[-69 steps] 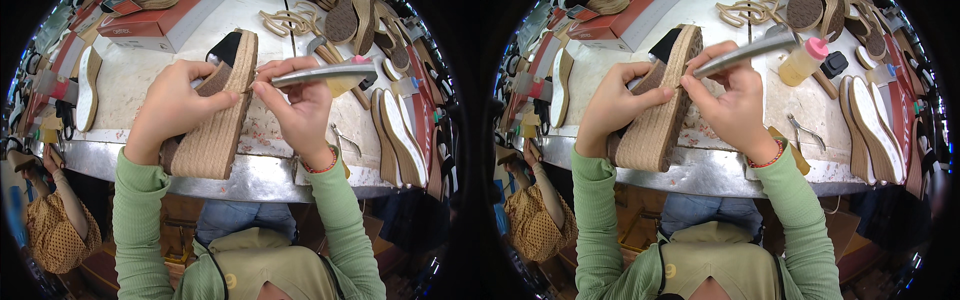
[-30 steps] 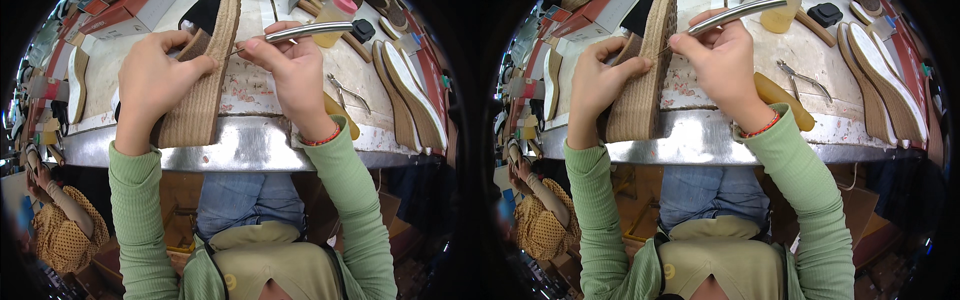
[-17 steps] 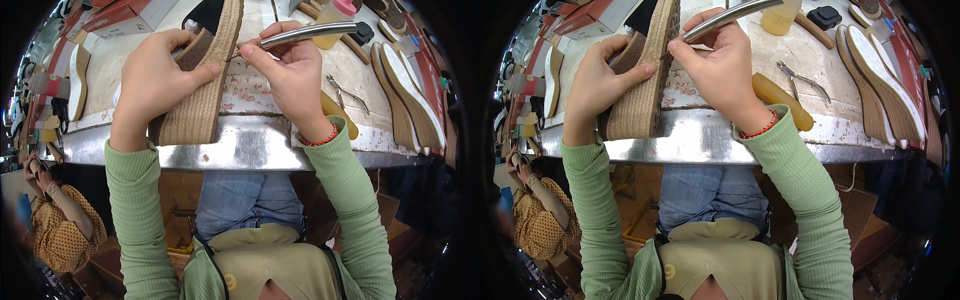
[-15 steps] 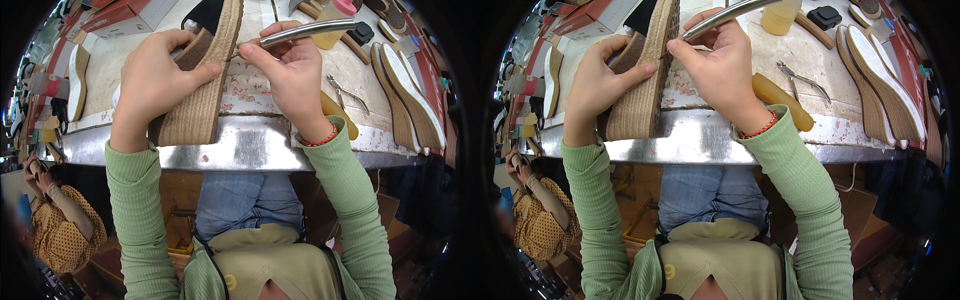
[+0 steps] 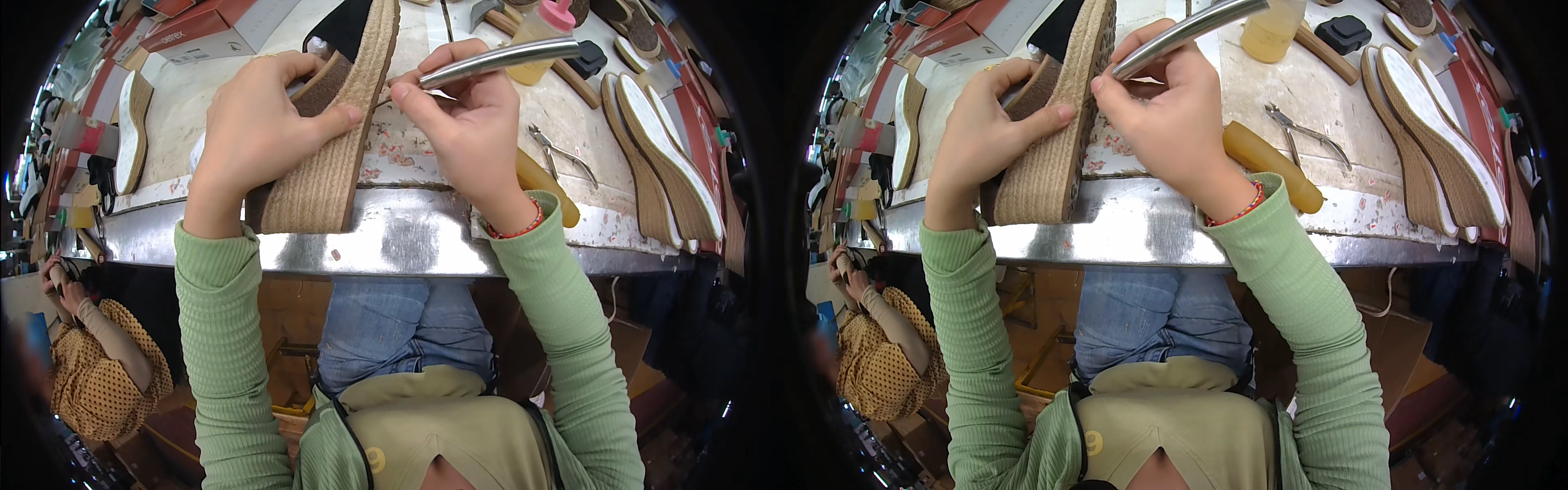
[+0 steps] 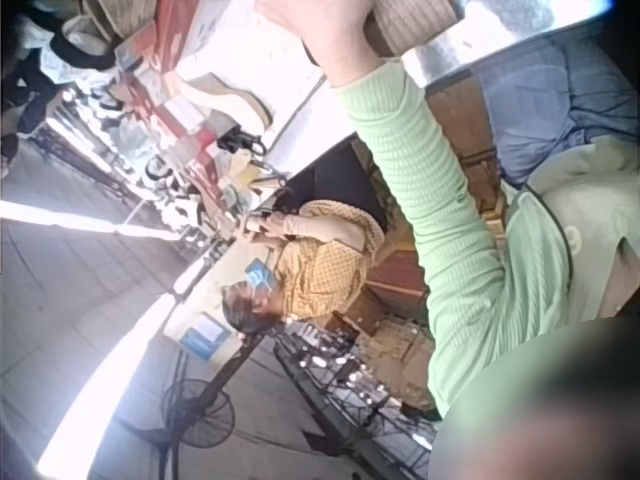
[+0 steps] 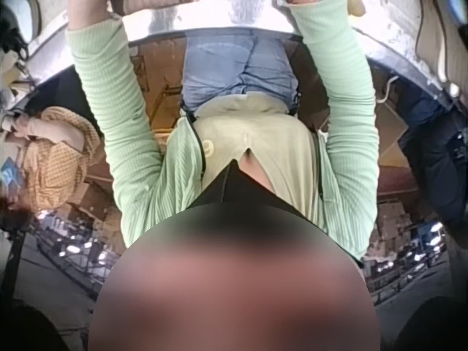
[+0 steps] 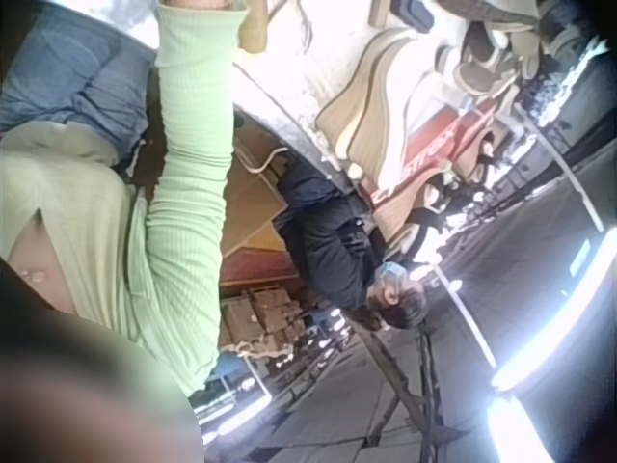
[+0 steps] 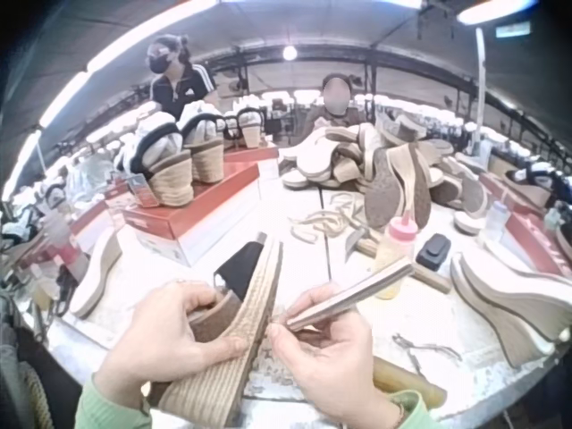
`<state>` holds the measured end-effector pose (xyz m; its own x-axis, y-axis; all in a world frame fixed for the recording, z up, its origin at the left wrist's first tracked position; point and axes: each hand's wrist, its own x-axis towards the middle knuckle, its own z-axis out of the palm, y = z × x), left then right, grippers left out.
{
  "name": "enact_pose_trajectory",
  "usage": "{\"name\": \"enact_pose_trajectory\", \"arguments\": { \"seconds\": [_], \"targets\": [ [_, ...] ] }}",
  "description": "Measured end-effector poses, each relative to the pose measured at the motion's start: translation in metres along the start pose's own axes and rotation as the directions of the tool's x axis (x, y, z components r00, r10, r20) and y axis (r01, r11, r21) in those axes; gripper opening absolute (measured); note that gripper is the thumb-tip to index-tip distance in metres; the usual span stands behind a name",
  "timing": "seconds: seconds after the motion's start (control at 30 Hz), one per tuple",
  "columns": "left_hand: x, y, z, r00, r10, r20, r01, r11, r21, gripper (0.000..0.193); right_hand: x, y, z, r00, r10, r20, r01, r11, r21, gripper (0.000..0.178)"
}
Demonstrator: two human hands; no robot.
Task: The person applies glue to the edge of a black espadrille wedge sandal and uses a metal awl to press and secure the woven sole edge. They repeatedly adjust the sandal, apply more glue, and use the awl to smooth and align the sole along the side and heel.
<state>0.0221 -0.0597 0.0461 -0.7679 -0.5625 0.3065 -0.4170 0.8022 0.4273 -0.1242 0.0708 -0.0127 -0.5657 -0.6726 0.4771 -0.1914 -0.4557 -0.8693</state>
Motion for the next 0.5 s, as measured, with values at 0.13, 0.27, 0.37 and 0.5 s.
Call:
{"name": "enact_pose_trajectory", "arguments": {
  "seconds": [0.13,0.27,0.37,0.5],
  "targets": [
    [0.0029,-0.0012,-0.0007,0.997,-0.029,0.066,0.028,0.999,0.018,0.064,-0.0026,-0.0036,0.0005,0.997,-0.063,0.05,0.067,0.994,-0.083,0.026],
    [0.0017,0.0003,0.0017,1.0,-0.012,0.012,0.012,0.998,0.059,0.064,-0.0015,-0.0029,0.0002,0.988,-0.135,0.076,0.145,0.98,-0.138,0.026],
    [0.0019,0.0007,0.0023,0.999,-0.035,0.026,0.034,0.998,0.046,0.064,-0.0014,-0.0021,-0.0001,0.988,-0.143,0.066,0.151,0.979,-0.139,0.026],
    [0.003,0.0013,0.0022,0.998,-0.045,0.034,0.043,0.998,0.039,0.062,-0.0014,-0.0025,-0.0014,0.99,-0.129,0.062,0.135,0.985,-0.112,0.026]
  ]
}}
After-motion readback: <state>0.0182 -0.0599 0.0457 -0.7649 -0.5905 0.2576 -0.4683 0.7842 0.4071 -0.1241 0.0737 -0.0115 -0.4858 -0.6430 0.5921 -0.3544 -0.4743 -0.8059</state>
